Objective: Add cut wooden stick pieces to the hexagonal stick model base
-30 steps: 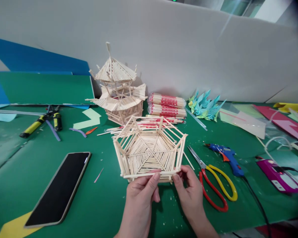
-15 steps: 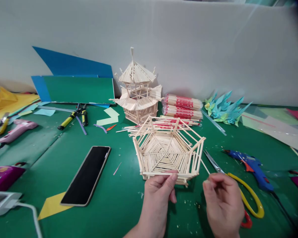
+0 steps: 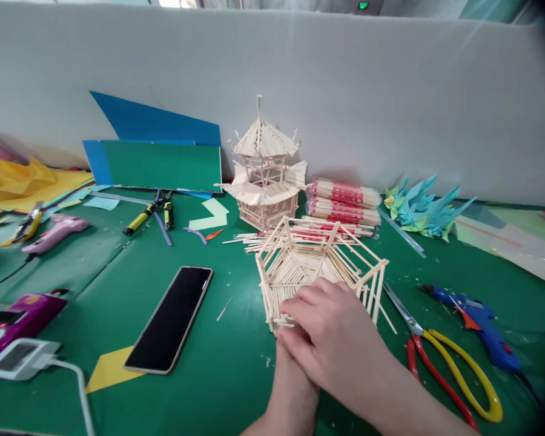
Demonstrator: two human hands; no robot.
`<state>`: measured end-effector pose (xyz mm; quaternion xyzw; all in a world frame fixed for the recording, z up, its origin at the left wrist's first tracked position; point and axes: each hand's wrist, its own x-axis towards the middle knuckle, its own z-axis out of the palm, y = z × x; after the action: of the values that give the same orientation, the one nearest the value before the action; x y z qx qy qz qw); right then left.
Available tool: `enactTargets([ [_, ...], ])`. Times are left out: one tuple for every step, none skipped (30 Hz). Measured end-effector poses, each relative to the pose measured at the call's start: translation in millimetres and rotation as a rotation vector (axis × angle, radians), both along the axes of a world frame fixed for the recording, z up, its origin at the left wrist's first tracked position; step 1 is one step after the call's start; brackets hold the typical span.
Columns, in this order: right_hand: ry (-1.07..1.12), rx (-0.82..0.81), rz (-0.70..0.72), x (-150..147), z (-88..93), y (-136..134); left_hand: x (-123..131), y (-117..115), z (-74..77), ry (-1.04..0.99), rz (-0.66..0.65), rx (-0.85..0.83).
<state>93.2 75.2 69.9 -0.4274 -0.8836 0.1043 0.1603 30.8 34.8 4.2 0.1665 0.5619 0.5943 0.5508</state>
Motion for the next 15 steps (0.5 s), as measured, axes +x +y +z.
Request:
enactTargets([
  [-0.017,0.003,0.014,-1.7,-1.0,1.3,-0.6,-0.7,-2.3,0.010,0.002,-0.003],
  [-0.025,0.014,0.032,-2.6,-2.4,2.3,-1.2,-1.5,-4.1,0.019,0.002,-0.002],
  [-0.027,0.029,0.050,-2.9,-4.0,3.2,-1.6,-2.0,-5.4,0.025,0.000,0.003],
  [-0.024,0.043,0.064,-2.8,-5.5,3.9,-1.9,-2.3,-6.4,0.029,-0.003,0.007],
  [-0.019,0.054,0.075,-2.3,-7.0,4.5,-1.8,-2.4,-7.6,0.033,-0.006,0.010],
  [-0.014,0.063,0.083,-1.7,-8.1,4.9,-1.3,-2.2,-9.1,0.036,-0.008,0.011],
  [-0.012,0.068,0.090,-0.9,-8.9,5.2,-0.4,-1.8,-11.2,0.036,-0.010,0.011],
  [-0.014,0.074,0.095,-0.3,-9.4,5.4,0.7,-1.4,-13.7,0.032,-0.012,0.011],
  [-0.017,0.083,0.100,0.3,-9.5,5.6,2.0,-1.0,-16.6,0.026,-0.017,0.013],
  [-0.023,0.093,0.106,0.7,-9.4,5.8,3.3,-0.7,-19.4,0.019,-0.024,0.016],
  [-0.031,0.105,0.111,1.0,-9.1,5.9,4.5,-0.4,-22.0,0.015,-0.029,0.017],
  [-0.039,0.116,0.116,1.0,-8.7,6.1,5.4,-0.1,-23.9,0.013,-0.032,0.019],
  [-0.048,0.125,0.121,1.0,-8.2,6.3,6.1,0.4,-25.2,0.013,-0.032,0.021],
  [-0.055,0.133,0.127,0.8,-7.6,6.4,6.6,1.0,-25.7,0.016,-0.025,0.020],
  [-0.059,0.139,0.131,0.5,-7.1,6.6,6.8,1.6,-25.4,0.020,-0.016,0.015],
])
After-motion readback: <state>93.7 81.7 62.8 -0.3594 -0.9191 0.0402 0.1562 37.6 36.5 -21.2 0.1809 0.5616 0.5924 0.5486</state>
